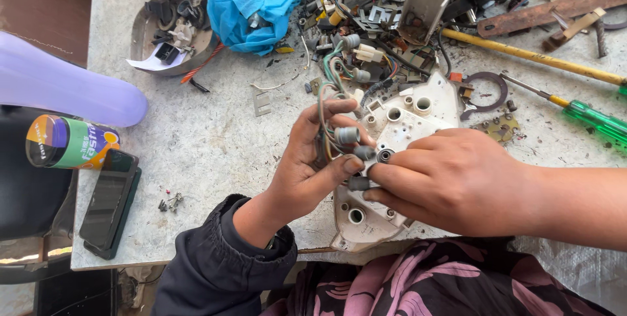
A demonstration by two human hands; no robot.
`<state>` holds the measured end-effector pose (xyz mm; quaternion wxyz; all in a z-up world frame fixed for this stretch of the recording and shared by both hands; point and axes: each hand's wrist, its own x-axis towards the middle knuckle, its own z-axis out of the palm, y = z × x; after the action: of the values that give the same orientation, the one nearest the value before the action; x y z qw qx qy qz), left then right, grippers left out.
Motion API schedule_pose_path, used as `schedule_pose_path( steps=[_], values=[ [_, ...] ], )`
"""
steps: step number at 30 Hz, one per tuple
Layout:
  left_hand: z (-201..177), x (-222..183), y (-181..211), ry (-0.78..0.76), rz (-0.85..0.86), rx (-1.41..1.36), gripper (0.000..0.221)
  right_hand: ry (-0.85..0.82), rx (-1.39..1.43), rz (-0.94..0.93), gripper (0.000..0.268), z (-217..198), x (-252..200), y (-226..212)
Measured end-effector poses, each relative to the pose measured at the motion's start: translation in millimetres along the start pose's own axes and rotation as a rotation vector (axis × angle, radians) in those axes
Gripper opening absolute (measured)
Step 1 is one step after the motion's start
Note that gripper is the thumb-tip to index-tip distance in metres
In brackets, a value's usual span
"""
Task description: The person assembles a dashboard component by inserting several wiring connectors and small components into the plastic housing, then uses a screwdriver to secure a screw into the assembly.
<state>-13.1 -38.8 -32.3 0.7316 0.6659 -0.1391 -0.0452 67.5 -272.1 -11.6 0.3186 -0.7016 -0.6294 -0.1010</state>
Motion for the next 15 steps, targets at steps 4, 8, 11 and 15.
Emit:
schedule_pose_path(
  steps=[4,8,11,15],
  values=[
    [-8.7,-3.0,12.2,-0.089,-0.019,0.098,0.093,0.024,-0.137,-0.109,0.035,-10.6,-3.2,4.5],
    [-9.3,-3.1,11.0,-0.077,-0.088,0.206,0.086,-0.012,-0.301,-0.171,0.038,-11.9,-3.6,2.6],
    [-8.4,-1.5,9.2,-0.053,0.057,0.275,0.093,0.021,-0.31,-0.171,0.036,-16.5,-2.9,3.2],
    [-8.0,-3.0,11.4,0.144,0.151,0.314,0.106,0.057,-0.285,-0.069,0.03,-21.5,0.1,2.9]
  ],
)
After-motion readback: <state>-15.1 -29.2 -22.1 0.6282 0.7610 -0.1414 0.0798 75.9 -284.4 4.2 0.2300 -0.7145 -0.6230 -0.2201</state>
